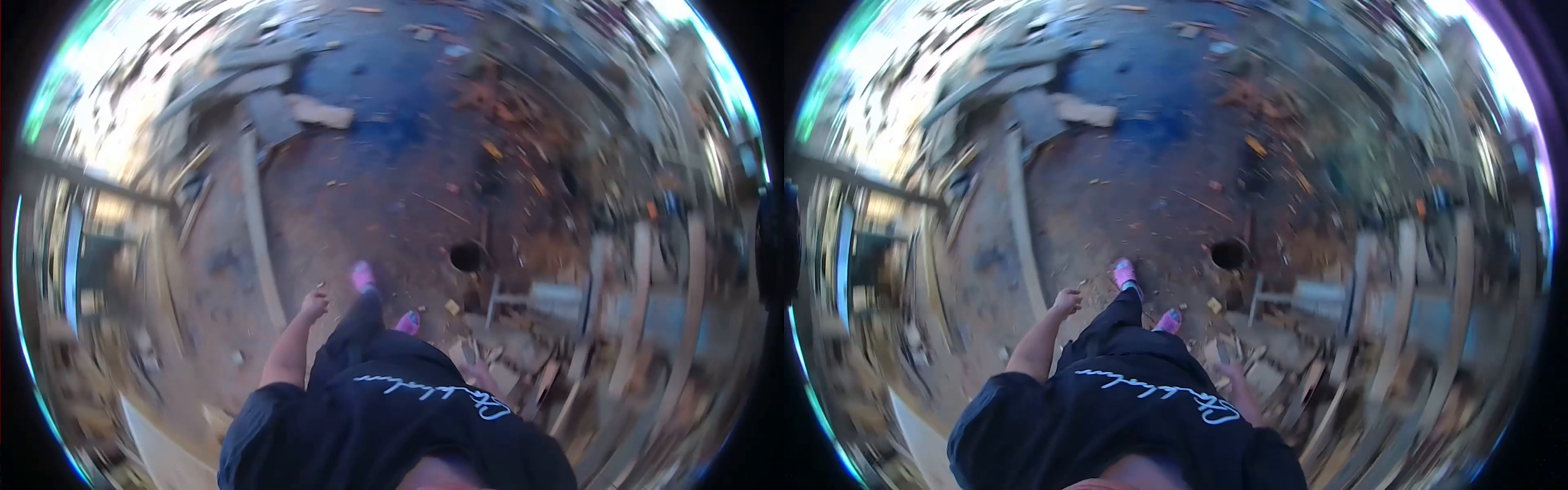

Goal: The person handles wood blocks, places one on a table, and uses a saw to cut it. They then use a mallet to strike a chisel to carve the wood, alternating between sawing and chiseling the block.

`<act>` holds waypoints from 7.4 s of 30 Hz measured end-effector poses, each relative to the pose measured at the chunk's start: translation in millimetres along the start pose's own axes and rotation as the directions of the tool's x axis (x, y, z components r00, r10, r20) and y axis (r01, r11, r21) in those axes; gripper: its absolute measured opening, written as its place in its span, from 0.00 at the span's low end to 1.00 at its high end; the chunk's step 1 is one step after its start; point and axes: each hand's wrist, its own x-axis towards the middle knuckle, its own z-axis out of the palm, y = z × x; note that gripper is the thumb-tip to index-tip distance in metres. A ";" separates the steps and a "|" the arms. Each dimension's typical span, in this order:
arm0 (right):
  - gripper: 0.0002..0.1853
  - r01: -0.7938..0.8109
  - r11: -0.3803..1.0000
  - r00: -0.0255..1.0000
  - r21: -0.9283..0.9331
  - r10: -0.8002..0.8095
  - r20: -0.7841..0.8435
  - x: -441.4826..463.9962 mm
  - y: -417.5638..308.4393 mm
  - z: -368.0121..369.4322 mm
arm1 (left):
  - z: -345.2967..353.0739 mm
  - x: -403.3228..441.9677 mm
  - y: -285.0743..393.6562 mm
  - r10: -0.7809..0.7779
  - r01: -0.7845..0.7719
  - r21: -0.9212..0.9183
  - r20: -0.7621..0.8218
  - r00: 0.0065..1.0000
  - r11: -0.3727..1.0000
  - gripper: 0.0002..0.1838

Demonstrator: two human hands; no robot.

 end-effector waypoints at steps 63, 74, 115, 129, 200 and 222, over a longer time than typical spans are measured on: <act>0.27 0.238 0.676 0.970 -0.698 -0.209 0.127 279.7 -813.3 -0.3 | -97.3 257.6 308.6 -0.086 -0.017 -0.421 -0.224 0.971 0.907 0.16; 0.26 0.177 0.870 0.840 0.460 -0.377 0.390 319.1 -1190.1 89.0 | -207.4 454.8 442.7 0.228 0.116 -0.943 0.193 0.954 0.311 0.06; 0.33 0.114 0.754 0.907 0.647 -0.344 0.241 715.5 -1773.9 -187.1 | 106.2 634.1 1620.2 0.307 0.000 -0.389 0.728 0.612 0.921 0.40; 0.26 0.013 0.555 0.958 0.832 -0.244 0.148 849.4 -1938.7 -281.0 | 175.9 753.3 1833.4 0.283 0.045 -0.361 0.797 0.533 0.931 0.42; 0.40 0.654 -0.177 0.728 0.735 0.410 -0.549 1166.2 -2083.1 -893.3 | 956.8 866.7 2342.2 -0.821 -0.656 0.696 0.534 0.201 0.292 0.22; 0.38 0.818 -0.376 0.546 0.435 0.747 -0.380 1134.8 -2055.5 -1011.2 | 1146.9 732.3 2287.2 -0.988 -0.695 0.702 -0.123 0.094 -0.154 0.33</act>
